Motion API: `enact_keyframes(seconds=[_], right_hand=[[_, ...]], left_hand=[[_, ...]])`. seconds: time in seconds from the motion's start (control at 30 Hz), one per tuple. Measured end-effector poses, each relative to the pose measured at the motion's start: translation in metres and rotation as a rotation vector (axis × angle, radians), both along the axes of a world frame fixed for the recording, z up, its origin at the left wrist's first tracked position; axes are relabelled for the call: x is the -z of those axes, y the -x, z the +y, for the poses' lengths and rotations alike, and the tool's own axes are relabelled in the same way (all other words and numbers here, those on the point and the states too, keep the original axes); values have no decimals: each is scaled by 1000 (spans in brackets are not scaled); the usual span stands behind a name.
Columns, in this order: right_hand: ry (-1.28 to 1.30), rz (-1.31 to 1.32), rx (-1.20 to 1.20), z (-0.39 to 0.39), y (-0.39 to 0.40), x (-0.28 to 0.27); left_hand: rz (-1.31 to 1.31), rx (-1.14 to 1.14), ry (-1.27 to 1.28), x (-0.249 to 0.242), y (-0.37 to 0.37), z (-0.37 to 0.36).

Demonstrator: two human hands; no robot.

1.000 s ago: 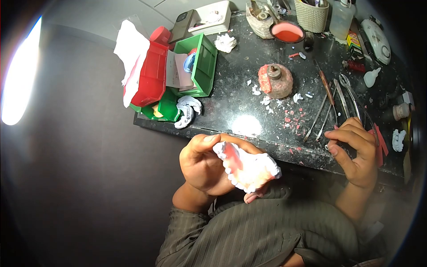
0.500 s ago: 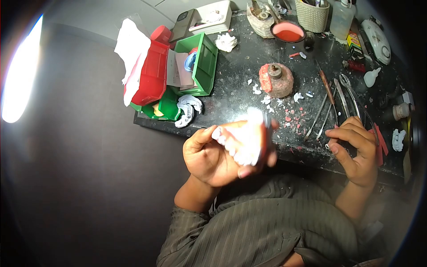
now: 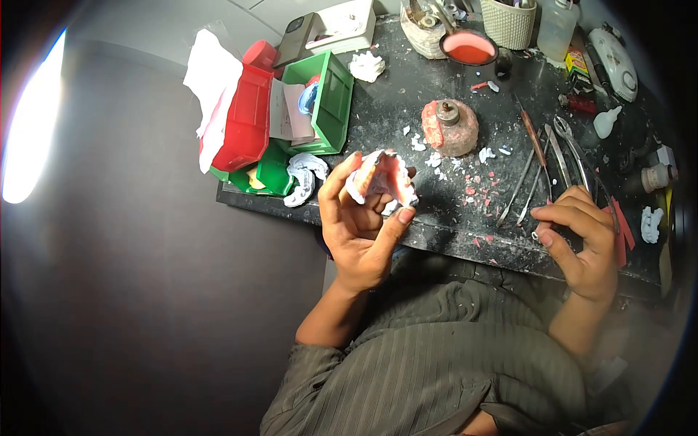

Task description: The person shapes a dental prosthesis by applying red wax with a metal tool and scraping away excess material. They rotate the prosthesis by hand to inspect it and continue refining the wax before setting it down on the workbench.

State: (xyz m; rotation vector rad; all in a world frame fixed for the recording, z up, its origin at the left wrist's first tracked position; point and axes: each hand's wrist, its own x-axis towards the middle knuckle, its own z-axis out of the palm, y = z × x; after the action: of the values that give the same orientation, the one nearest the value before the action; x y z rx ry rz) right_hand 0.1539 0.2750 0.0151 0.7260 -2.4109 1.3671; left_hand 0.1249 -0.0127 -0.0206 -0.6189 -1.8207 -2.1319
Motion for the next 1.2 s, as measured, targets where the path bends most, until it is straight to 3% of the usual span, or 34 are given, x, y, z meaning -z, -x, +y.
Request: enact_keyframes(seconds=[0.2, 0.27, 0.33, 0.4, 0.6, 0.73, 1.0, 1.2], right_hand=[[1, -9, -1, 1, 0, 0], [5, -10, -1, 1, 0, 0], [5, -3, -1, 1, 0, 0], [7, 1, 0, 1, 0, 1], [12, -4, 6, 2, 0, 1], [18, 4, -2, 4, 0, 2], [48, 15, -9, 8, -1, 6], [48, 43, -10, 12, -2, 10]], left_hand=[[-132, 13, -194, -3, 5, 2], [-296, -45, -246, -6, 9, 1], [-272, -90, -134, -3, 13, 1], [-319, 29, -394, 0, 17, -2], [-390, 65, -395, 4, 26, -7], [-225, 64, -347, 0, 40, -2], [-208, 126, -305, 8, 77, -6], [-205, 61, -100, -1, 92, -3]])
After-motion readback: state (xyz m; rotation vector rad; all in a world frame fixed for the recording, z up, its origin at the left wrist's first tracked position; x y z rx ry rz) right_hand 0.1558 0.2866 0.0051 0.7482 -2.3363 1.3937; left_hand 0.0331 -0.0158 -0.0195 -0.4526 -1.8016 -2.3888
